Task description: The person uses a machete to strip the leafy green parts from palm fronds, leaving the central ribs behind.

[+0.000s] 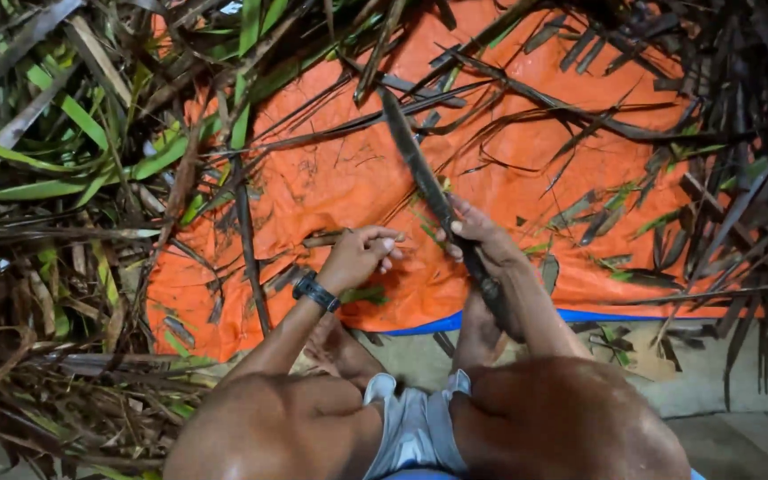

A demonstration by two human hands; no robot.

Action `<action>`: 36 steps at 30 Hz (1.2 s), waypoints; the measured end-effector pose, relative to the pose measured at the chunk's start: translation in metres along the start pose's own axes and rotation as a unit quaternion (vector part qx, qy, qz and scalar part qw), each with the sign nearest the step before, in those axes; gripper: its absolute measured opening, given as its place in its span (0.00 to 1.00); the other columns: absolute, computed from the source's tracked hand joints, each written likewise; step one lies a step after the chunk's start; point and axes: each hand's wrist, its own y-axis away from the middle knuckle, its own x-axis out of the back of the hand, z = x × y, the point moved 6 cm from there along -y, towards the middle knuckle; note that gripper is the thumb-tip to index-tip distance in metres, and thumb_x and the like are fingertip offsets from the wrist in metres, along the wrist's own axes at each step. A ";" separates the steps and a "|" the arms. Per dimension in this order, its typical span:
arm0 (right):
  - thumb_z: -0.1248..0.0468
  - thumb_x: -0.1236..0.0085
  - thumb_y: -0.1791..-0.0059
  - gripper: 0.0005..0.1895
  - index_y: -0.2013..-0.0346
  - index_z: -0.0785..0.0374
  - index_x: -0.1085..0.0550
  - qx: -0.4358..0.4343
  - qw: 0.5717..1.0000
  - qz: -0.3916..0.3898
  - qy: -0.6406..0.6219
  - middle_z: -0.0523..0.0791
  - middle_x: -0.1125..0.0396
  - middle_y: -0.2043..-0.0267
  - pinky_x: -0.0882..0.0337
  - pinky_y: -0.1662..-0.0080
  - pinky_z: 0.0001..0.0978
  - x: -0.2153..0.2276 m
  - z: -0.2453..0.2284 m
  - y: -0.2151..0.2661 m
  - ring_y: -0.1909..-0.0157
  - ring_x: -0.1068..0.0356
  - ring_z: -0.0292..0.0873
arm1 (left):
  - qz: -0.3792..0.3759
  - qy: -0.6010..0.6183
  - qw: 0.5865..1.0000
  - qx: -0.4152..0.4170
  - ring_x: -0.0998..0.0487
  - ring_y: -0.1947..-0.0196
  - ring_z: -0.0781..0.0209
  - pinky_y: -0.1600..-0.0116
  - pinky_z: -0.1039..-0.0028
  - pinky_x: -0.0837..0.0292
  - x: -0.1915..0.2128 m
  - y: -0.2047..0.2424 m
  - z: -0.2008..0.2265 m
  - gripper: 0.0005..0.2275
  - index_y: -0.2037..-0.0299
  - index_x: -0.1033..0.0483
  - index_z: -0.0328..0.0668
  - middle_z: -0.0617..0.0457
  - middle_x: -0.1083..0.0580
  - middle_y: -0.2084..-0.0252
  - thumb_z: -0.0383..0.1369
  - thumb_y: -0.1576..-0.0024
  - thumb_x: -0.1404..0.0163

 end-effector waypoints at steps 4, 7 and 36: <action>0.72 0.46 0.50 0.30 0.33 0.52 0.37 -0.009 1.000 -0.013 -0.003 0.64 0.29 0.62 0.25 0.77 0.36 0.004 0.008 0.001 0.77 0.28 0.53 | -0.006 0.017 0.999 0.026 0.18 0.73 0.60 0.69 0.75 0.16 -0.010 -0.007 -0.009 0.13 0.45 0.27 0.23 0.33 0.20 0.63 0.23 0.38 0.54; 0.73 0.49 0.49 0.33 0.30 0.51 0.41 -0.013 1.000 -0.021 -0.005 0.64 0.31 0.63 0.25 0.79 0.40 -0.001 0.020 0.002 0.79 0.28 0.55 | 0.027 -0.047 0.998 -0.021 0.21 0.80 0.62 0.77 0.76 0.20 -0.009 -0.016 -0.009 0.12 0.47 0.23 0.29 0.39 0.20 0.68 0.27 0.37 0.51; 0.67 0.47 0.49 0.35 0.27 0.45 0.42 -0.025 0.993 0.084 0.085 0.56 0.27 0.57 0.23 0.75 0.32 0.048 0.020 -0.005 0.75 0.30 0.46 | 0.014 -0.436 0.897 -0.068 0.20 0.48 0.45 0.42 0.56 0.27 0.004 -0.039 -0.050 0.12 0.61 0.21 0.56 0.50 0.20 0.59 0.43 0.34 0.59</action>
